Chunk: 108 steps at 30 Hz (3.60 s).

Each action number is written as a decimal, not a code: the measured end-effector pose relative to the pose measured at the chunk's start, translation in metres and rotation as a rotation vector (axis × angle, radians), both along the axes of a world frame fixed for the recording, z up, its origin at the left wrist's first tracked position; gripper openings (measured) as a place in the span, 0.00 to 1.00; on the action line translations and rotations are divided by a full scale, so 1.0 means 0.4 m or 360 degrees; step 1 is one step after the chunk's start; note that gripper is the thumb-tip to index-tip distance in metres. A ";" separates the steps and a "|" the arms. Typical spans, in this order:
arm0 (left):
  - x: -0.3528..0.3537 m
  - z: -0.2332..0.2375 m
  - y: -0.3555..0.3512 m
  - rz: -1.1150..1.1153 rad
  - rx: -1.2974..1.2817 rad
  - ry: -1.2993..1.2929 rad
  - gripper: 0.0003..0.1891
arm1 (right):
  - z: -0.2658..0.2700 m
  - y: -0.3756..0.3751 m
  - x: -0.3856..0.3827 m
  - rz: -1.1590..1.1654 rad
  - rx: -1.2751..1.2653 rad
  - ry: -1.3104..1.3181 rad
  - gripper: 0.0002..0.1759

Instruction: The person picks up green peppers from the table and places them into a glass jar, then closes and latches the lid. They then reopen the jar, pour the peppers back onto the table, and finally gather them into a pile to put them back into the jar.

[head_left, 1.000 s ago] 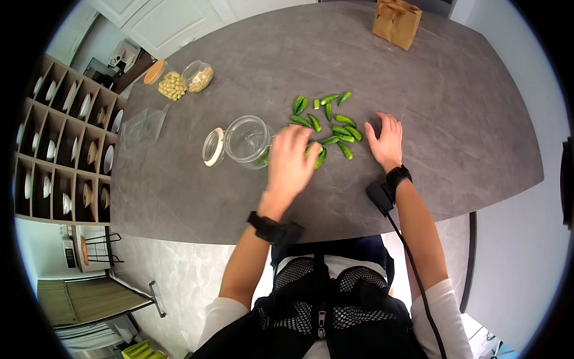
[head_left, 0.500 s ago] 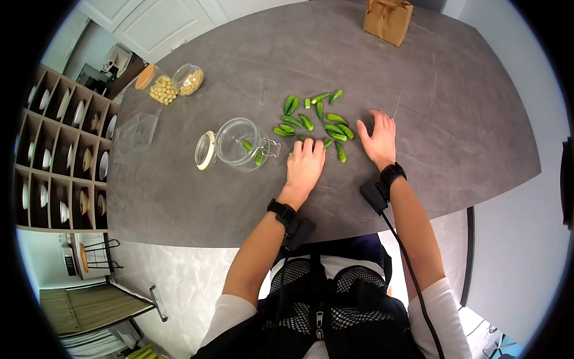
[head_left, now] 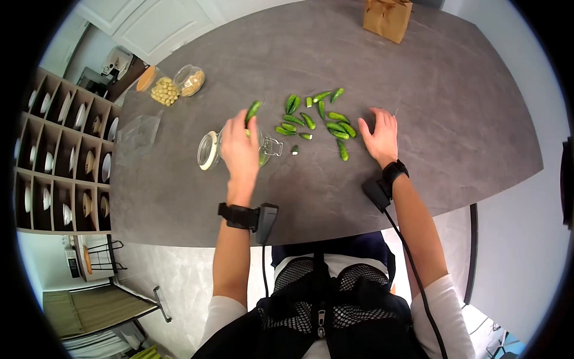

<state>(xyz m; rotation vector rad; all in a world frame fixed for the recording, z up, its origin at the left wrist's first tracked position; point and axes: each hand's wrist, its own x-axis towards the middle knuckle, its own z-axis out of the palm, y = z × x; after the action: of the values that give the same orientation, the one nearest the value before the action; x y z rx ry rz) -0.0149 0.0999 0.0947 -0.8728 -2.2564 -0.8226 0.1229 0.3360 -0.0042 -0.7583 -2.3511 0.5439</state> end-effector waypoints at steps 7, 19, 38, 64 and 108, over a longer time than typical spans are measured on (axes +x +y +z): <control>-0.033 0.002 -0.041 0.0022 0.0523 -0.1086 0.13 | 0.004 -0.001 0.000 -0.0017 0.0002 -0.0032 0.26; -0.066 0.004 -0.095 0.0018 -0.0062 -0.0484 0.13 | 0.000 0.001 -0.002 -0.0014 0.0030 -0.0011 0.26; 0.121 -0.200 0.287 -0.0966 -0.0738 -0.0175 0.30 | -0.011 0.006 -0.003 -0.0015 0.0046 0.0073 0.22; 0.040 0.019 0.074 -0.0411 0.0319 0.0118 0.09 | 0.008 0.000 -0.003 0.0000 0.0001 0.0016 0.23; 0.009 -0.151 0.424 0.0212 -0.0909 -0.0967 0.43 | 0.004 -0.003 -0.005 -0.0024 -0.0006 0.0021 0.24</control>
<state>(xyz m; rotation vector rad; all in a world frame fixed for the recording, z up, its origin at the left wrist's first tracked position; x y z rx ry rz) -0.0112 0.2697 0.0344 -0.7587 -3.1382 -0.4062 0.1210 0.3348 -0.0025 -0.7715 -2.3310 0.5451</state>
